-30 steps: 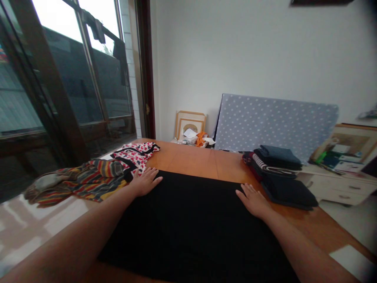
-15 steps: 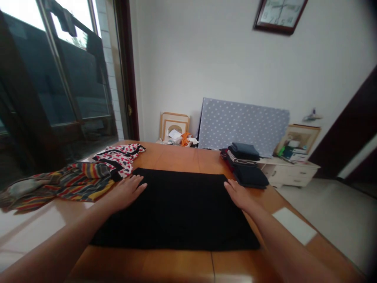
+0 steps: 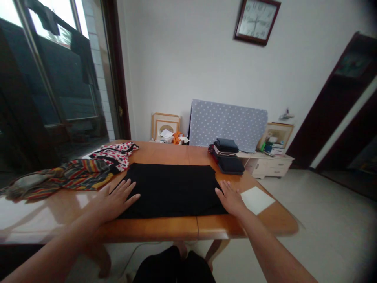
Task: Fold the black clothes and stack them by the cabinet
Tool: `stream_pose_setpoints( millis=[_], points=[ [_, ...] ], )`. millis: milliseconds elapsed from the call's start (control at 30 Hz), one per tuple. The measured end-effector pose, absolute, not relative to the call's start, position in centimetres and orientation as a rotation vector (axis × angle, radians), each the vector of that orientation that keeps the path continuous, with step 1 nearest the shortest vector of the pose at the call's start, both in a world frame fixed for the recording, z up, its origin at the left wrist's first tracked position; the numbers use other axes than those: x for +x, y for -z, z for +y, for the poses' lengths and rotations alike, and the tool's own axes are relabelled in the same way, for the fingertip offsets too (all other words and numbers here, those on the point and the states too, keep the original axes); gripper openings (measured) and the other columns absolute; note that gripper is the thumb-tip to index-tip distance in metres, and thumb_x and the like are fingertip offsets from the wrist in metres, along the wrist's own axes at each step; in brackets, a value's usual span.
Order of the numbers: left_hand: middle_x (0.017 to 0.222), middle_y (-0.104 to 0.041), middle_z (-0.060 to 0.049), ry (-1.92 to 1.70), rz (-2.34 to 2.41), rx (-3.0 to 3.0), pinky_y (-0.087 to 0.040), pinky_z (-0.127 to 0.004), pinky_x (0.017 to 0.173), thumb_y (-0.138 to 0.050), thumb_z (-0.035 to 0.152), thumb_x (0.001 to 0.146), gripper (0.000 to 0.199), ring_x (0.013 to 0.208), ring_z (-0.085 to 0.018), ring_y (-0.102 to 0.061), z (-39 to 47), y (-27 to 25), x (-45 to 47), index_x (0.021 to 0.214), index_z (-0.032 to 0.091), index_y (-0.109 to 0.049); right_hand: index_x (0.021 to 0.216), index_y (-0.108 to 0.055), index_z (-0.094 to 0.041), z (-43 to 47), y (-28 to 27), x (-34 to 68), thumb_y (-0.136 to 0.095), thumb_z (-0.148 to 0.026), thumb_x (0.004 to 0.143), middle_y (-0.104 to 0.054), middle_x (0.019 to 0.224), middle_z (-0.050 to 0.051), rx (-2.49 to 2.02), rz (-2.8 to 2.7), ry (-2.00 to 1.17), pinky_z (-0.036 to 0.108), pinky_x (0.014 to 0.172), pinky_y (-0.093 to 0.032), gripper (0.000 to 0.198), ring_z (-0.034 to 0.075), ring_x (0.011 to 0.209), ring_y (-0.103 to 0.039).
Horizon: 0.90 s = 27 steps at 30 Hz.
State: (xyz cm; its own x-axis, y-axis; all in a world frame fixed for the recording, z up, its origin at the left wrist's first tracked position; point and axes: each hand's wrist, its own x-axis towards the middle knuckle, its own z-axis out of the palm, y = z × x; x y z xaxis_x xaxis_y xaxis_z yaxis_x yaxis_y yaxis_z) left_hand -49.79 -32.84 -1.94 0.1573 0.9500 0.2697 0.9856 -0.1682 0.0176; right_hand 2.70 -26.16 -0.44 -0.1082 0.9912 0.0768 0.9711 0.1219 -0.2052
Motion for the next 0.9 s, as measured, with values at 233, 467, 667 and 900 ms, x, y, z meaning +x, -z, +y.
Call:
stream_pose_setpoints(
  millis=[233, 467, 667, 900],
  points=[
    [0.159, -0.032, -0.012, 0.33, -2.119, -2.058, -0.01, -0.066, 0.113, -0.038, 0.053, 0.094, 0.061, 0.15, -0.034, -0.017, -36.3, 0.7, -48.2, 0.147, 0.024, -0.045, 0.153, -0.031, -0.014, -30.8, 1.7, 3.7, -0.019, -0.06, 0.098, -0.029, 0.159, 0.015, -1.994, -2.138, -0.109, 0.06, 0.117, -0.012, 0.073, 0.031, 0.149, -0.017],
    [0.131, -0.062, -0.011, 0.687, -2.032, -2.024, -0.029, -0.05, 0.113, -0.037, 0.041, 0.096, 0.042, 0.127, -0.028, -0.052, -40.8, 0.5, -45.6, 0.126, 0.02, -0.058, 0.147, -0.042, -0.011, -33.1, 4.0, 2.7, -0.025, -0.054, 0.097, -0.04, 0.153, 0.016, -1.829, -2.038, 0.034, 0.05, 0.118, -0.021, 0.068, 0.03, 0.146, -0.027],
    [0.111, -0.064, -0.013, 1.08, -2.095, -1.679, -0.045, -0.039, 0.101, -0.041, 0.026, 0.09, 0.03, 0.11, -0.026, -0.058, -43.8, 2.2, -45.2, 0.113, 0.016, -0.058, 0.138, -0.052, -0.009, -34.4, 5.1, 2.3, -0.026, -0.044, 0.097, -0.049, 0.145, 0.017, -1.718, -1.93, 0.236, 0.047, 0.116, -0.026, 0.06, 0.031, 0.14, -0.037],
    [0.104, -0.062, -0.011, 1.185, -2.034, -1.609, -0.045, -0.043, 0.099, -0.042, 0.026, 0.093, 0.018, 0.106, -0.027, -0.058, -46.8, 4.1, -43.8, 0.103, 0.022, -0.056, 0.13, -0.057, -0.006, -34.3, 5.4, 2.4, -0.029, -0.04, 0.094, -0.055, 0.138, 0.019, -1.621, -1.97, 0.323, 0.044, 0.116, -0.029, 0.057, 0.031, 0.134, -0.043]
  ],
)
